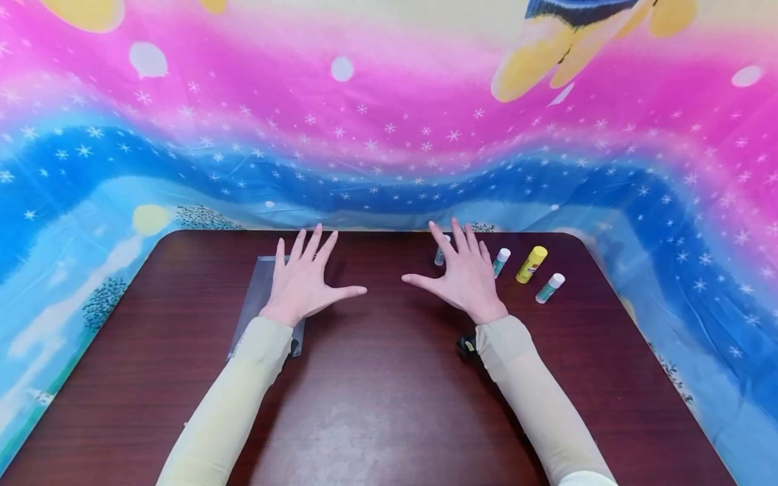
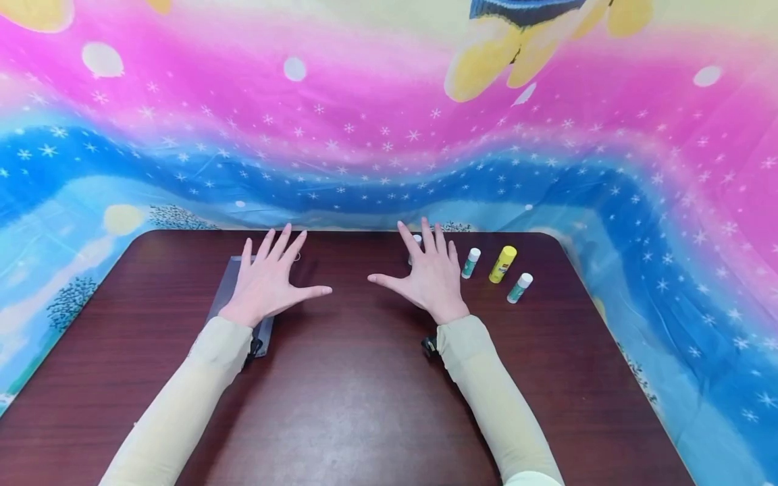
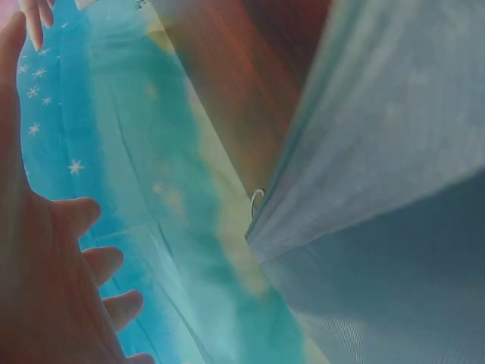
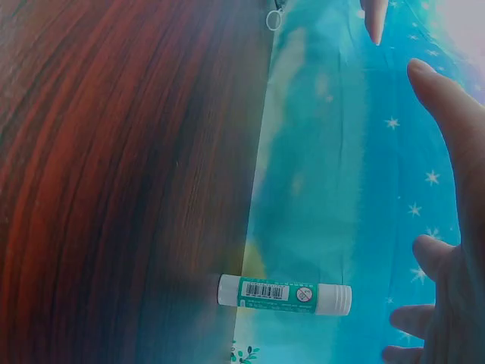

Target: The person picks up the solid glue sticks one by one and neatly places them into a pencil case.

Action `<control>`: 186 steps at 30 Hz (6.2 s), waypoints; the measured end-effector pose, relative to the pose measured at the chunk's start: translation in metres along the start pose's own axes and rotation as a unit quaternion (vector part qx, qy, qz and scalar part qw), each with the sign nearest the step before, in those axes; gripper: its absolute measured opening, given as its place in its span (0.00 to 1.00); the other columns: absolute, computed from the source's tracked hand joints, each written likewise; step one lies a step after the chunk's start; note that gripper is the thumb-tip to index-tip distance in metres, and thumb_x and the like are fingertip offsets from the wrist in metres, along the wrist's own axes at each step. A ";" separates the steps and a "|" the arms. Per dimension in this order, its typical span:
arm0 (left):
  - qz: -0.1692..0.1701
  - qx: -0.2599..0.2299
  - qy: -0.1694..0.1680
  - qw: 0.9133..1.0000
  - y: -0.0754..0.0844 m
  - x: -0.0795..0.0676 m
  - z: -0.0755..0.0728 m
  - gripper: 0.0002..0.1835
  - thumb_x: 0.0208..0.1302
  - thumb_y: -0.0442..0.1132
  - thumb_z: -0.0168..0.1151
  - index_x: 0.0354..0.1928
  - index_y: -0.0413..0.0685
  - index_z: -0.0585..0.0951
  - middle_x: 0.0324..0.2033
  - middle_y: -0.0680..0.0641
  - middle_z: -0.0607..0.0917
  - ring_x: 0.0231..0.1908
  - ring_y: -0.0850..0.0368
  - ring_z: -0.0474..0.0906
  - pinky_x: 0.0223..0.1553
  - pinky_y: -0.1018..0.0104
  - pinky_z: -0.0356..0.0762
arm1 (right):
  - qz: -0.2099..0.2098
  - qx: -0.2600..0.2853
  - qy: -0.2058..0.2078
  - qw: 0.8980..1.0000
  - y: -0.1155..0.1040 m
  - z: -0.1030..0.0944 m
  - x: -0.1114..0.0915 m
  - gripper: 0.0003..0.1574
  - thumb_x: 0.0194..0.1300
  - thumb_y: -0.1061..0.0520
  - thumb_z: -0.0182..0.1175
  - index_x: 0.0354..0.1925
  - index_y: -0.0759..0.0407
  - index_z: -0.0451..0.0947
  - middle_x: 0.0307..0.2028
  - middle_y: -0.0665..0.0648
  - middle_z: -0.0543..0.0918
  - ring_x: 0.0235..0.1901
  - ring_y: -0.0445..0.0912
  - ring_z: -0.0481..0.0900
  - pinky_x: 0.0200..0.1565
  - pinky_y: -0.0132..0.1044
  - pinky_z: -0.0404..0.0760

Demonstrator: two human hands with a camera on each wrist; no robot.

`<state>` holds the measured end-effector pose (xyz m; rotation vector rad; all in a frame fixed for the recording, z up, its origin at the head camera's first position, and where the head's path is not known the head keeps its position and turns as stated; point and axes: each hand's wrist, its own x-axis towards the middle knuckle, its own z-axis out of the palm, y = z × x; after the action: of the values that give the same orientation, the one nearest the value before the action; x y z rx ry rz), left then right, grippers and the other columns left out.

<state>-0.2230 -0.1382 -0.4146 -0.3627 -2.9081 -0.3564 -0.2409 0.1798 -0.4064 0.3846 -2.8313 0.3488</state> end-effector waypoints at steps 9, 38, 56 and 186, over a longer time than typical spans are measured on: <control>-0.007 0.003 -0.013 1.000 0.004 -0.003 -0.006 0.64 0.49 0.87 0.50 0.82 0.60 0.49 0.80 0.45 0.47 0.78 0.40 0.40 0.73 0.41 0.22 | 0.010 0.018 0.006 1.000 0.003 0.001 -0.003 0.72 0.47 0.08 0.52 0.81 0.36 0.47 0.79 0.61 0.49 0.77 0.61 0.44 0.71 0.66 0.51; -0.045 -0.073 -0.038 0.996 -0.005 -0.023 -0.018 0.67 0.48 0.86 0.54 0.80 0.47 0.56 0.79 0.40 0.52 0.76 0.36 0.50 0.72 0.38 0.54 | 0.033 0.094 0.018 0.995 0.018 0.011 -0.010 0.72 0.53 0.16 0.61 0.82 0.45 0.46 0.78 0.60 0.55 0.75 0.59 0.55 0.67 0.64 0.65; -0.061 -0.105 -0.027 0.992 -0.016 -0.044 -0.014 0.61 0.53 0.73 0.68 0.78 0.41 0.59 0.77 0.36 0.57 0.72 0.34 0.57 0.63 0.35 0.69 | 0.066 0.131 0.012 0.989 0.023 0.020 -0.009 0.68 0.60 0.26 0.65 0.81 0.55 0.47 0.75 0.63 0.60 0.72 0.59 0.61 0.67 0.59 0.67; -0.171 -0.412 -0.037 0.894 0.012 -0.048 -0.011 0.08 0.67 0.38 0.70 0.41 0.40 0.86 0.26 0.47 0.88 0.26 0.54 0.86 0.36 0.61 0.87 | 0.129 0.357 0.100 0.920 0.028 0.050 0.019 0.18 0.68 0.62 0.68 0.53 0.66 0.78 0.48 0.64 0.86 0.48 0.54 0.86 0.51 0.44 0.84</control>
<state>-0.1727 -0.1402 -0.4114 0.0463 -2.7142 -1.6683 -0.2777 0.1887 -0.4531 0.0891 -2.4562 1.4010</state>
